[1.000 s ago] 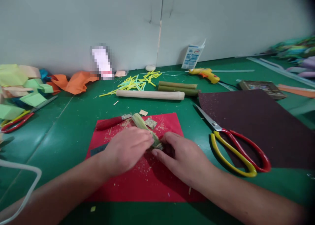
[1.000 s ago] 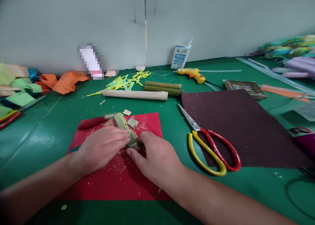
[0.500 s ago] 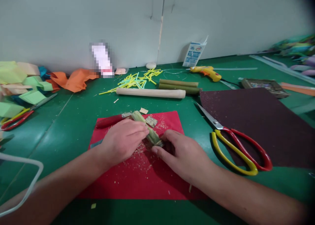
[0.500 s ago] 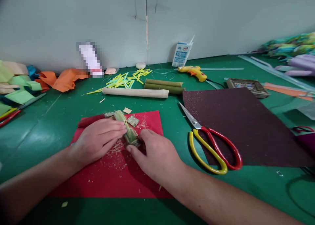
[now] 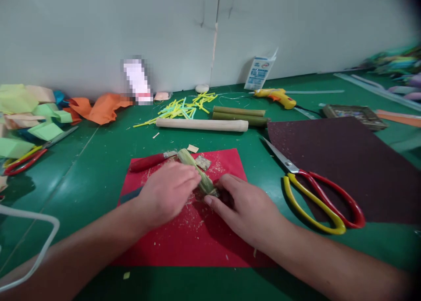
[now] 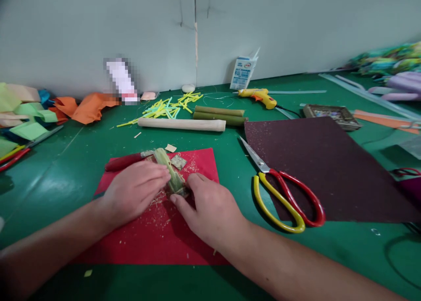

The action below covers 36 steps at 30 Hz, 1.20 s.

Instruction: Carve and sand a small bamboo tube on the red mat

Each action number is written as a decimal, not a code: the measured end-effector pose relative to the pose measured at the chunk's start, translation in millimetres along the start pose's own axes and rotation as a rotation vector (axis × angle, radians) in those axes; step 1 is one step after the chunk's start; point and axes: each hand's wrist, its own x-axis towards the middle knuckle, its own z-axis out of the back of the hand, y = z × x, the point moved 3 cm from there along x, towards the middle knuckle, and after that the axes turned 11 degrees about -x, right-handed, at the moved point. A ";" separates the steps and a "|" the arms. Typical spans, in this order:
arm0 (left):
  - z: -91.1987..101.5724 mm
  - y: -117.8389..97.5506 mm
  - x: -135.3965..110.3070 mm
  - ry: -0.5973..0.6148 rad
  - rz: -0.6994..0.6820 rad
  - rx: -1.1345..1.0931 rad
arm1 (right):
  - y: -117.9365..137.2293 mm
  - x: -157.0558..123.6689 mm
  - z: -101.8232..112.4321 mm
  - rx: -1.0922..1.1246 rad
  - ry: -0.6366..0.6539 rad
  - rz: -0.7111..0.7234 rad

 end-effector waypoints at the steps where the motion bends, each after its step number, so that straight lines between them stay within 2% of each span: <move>1: 0.8 1.4 0.4 0.005 -0.001 -0.001 | -0.2 -0.2 -0.3 0.001 -0.002 0.002; 6: 3.8 5.6 -0.1 -0.010 0.077 0.012 | -1.4 1.0 -0.3 -0.006 0.001 -0.007; 10: 1.3 0.3 1.3 0.038 0.007 -0.029 | -0.8 2.2 0.3 -0.002 0.028 -0.002; 14: 0.4 -0.3 3.1 0.010 0.029 -0.010 | -0.9 2.0 0.4 0.000 0.038 -0.018; 17: -0.5 -2.4 3.5 0.029 -0.036 -0.035 | -0.8 1.1 0.4 0.021 0.040 -0.009; 22: 1.3 -0.3 3.6 0.004 0.032 -0.016 | -1.9 0.2 -0.2 0.013 0.037 -0.030; 25: -0.1 -3.3 2.8 0.039 -0.025 -0.056 | -1.5 0.3 -0.9 0.035 0.041 -0.016; 29: 1.4 0.9 2.0 -0.008 0.039 -0.017 | -1.2 1.1 -0.2 0.022 0.051 -0.046; 33: 0.7 -0.3 1.9 0.045 -0.014 -0.045 | 0.5 2.1 1.2 0.043 0.054 -0.029; 36: 2.4 0.8 2.6 0.020 0.041 -0.026 | -0.6 2.6 0.7 0.032 0.058 -0.050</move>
